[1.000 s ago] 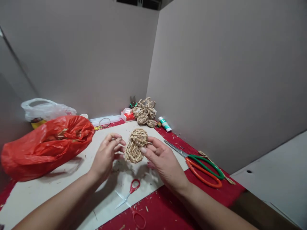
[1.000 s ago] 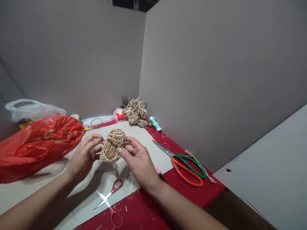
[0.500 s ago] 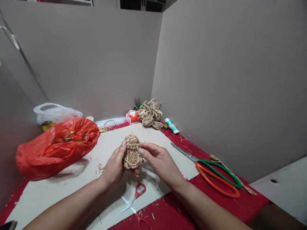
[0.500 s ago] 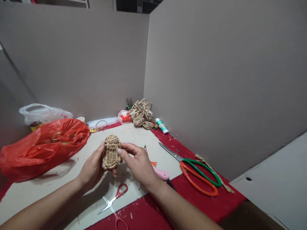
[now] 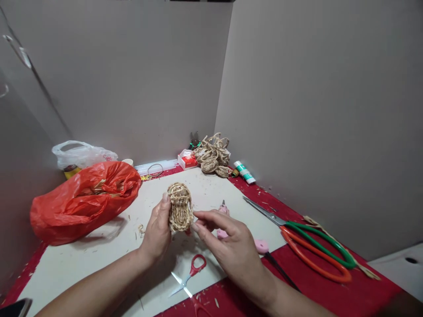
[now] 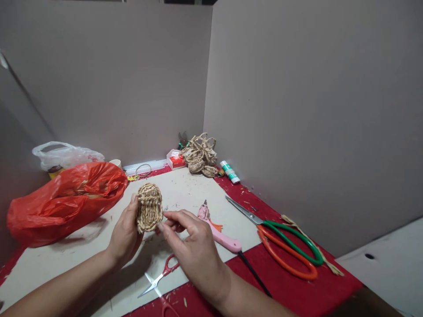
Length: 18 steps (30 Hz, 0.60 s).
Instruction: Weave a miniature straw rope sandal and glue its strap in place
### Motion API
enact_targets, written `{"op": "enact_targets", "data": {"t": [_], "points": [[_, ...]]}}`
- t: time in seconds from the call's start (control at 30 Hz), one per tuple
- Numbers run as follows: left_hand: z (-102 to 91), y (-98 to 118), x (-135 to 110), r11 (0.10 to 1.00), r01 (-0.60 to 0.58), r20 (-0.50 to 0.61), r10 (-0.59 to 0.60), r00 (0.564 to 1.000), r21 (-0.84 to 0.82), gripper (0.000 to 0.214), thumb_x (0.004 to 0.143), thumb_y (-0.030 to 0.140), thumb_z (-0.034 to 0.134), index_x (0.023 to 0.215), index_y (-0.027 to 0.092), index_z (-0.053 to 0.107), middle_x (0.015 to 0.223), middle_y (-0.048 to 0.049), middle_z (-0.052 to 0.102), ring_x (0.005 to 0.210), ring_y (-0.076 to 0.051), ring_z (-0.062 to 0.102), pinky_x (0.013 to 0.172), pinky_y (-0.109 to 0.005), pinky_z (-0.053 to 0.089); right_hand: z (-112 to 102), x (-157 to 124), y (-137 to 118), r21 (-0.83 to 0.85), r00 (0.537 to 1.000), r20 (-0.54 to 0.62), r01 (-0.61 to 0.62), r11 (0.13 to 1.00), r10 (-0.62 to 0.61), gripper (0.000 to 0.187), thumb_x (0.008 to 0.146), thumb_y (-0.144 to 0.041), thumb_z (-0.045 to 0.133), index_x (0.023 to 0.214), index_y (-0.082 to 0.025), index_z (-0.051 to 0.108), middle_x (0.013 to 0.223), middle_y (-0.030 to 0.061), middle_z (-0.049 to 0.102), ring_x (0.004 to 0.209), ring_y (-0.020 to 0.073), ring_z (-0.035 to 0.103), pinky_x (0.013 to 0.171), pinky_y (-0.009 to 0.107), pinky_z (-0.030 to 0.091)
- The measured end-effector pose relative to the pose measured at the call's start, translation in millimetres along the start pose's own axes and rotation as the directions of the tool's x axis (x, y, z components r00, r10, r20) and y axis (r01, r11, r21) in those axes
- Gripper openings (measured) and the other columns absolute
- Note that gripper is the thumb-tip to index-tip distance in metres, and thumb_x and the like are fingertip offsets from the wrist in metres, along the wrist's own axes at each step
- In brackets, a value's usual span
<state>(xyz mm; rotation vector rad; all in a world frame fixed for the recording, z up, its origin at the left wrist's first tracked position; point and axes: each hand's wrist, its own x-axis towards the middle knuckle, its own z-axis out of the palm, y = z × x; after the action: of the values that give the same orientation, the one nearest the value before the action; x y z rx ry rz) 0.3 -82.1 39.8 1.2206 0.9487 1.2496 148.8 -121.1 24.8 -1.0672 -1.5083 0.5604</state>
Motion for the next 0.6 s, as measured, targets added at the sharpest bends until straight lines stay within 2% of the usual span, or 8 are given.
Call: {"op": "enact_targets", "data": {"t": [0.17, 0.3, 0.37, 0.47, 0.53, 0.6], "points": [[2.5, 0, -2, 0.999, -0.028, 0.022, 0.028, 0.999, 0.023, 0.048, 0.092, 0.056, 0.041, 0.102, 0.018, 0.069, 0.097, -0.0068, 0.072, 0.1, -0.024, 0.062, 0.087, -0.032, 0.047, 1, -3, 3, -0.006, 0.996, 0.093, 0.01, 1.0, -0.009, 0.017, 0.09, -0.024, 0.06, 0.101, -0.02, 0.071, 0.086, 0.0053, 0.072, 0.079, 0.019, 0.067, 0.071, 0.033, 0.052], [2.1, -10, -4, 0.999, -0.007, -0.085, 0.011, 0.996, 0.046, 0.047, 0.09, 0.058, 0.045, 0.102, 0.019, 0.068, 0.091, -0.0044, 0.073, 0.091, -0.021, 0.063, 0.08, -0.028, 0.047, 5, -7, 4, -0.015, 0.986, 0.161, 0.044, 0.999, -0.041, 0.021, 0.094, -0.023, 0.052, 0.106, -0.021, 0.069, 0.087, 0.0054, 0.069, 0.08, 0.0185, 0.064, 0.073, 0.034, 0.05], [3.5, -11, -6, 0.997, 0.006, -0.115, 0.002, 0.993, 0.072, 0.048, 0.089, 0.06, 0.044, 0.092, 0.018, 0.068, 0.081, -0.0034, 0.072, 0.079, -0.02, 0.063, 0.074, -0.028, 0.047, 8, -9, 4, -0.025, 0.981, 0.188, 0.054, 0.998, -0.048, 0.021, 0.094, -0.021, 0.05, 0.107, -0.02, 0.067, 0.084, 0.0051, 0.066, 0.077, 0.018, 0.062, 0.07, 0.033, 0.05], [5.8, -7, -8, 0.993, 0.047, -0.083, -0.038, 0.996, 0.104, 0.054, 0.088, 0.064, 0.039, 0.069, 0.02, 0.063, 0.061, -0.0017, 0.065, 0.062, -0.019, 0.058, 0.063, -0.028, 0.046, 15, -12, 4, -0.07, 0.975, 0.213, 0.074, 0.995, -0.058, 0.022, 0.09, -0.019, 0.056, 0.11, -0.017, 0.062, 0.084, 0.0049, 0.062, 0.076, 0.0187, 0.059, 0.069, 0.034, 0.05], [5.2, -5, -9, 0.991, 0.053, -0.07, -0.045, 0.997, 0.121, 0.052, 0.088, 0.063, 0.039, 0.066, 0.022, 0.062, 0.059, -0.0018, 0.063, 0.063, -0.02, 0.059, 0.064, -0.03, 0.046, 18, -14, 6, -0.146, 0.977, 0.203, 0.099, 0.984, -0.068, 0.03, 0.086, -0.021, 0.061, 0.116, -0.016, 0.058, 0.087, 0.0059, 0.062, 0.079, 0.0208, 0.059, 0.071, 0.037, 0.05], [2.5, -7, -9, 0.988, 0.04, -0.116, -0.022, 0.993, 0.151, 0.043, 0.088, 0.058, 0.046, 0.075, 0.023, 0.066, 0.071, -0.0026, 0.068, 0.078, -0.023, 0.062, 0.073, -0.031, 0.047, 19, -15, 7, -0.232, 0.98, 0.181, 0.123, 0.965, -0.081, 0.037, 0.084, -0.025, 0.064, 0.118, -0.016, 0.054, 0.091, 0.0075, 0.062, 0.083, 0.0232, 0.059, 0.073, 0.04, 0.05]]}}
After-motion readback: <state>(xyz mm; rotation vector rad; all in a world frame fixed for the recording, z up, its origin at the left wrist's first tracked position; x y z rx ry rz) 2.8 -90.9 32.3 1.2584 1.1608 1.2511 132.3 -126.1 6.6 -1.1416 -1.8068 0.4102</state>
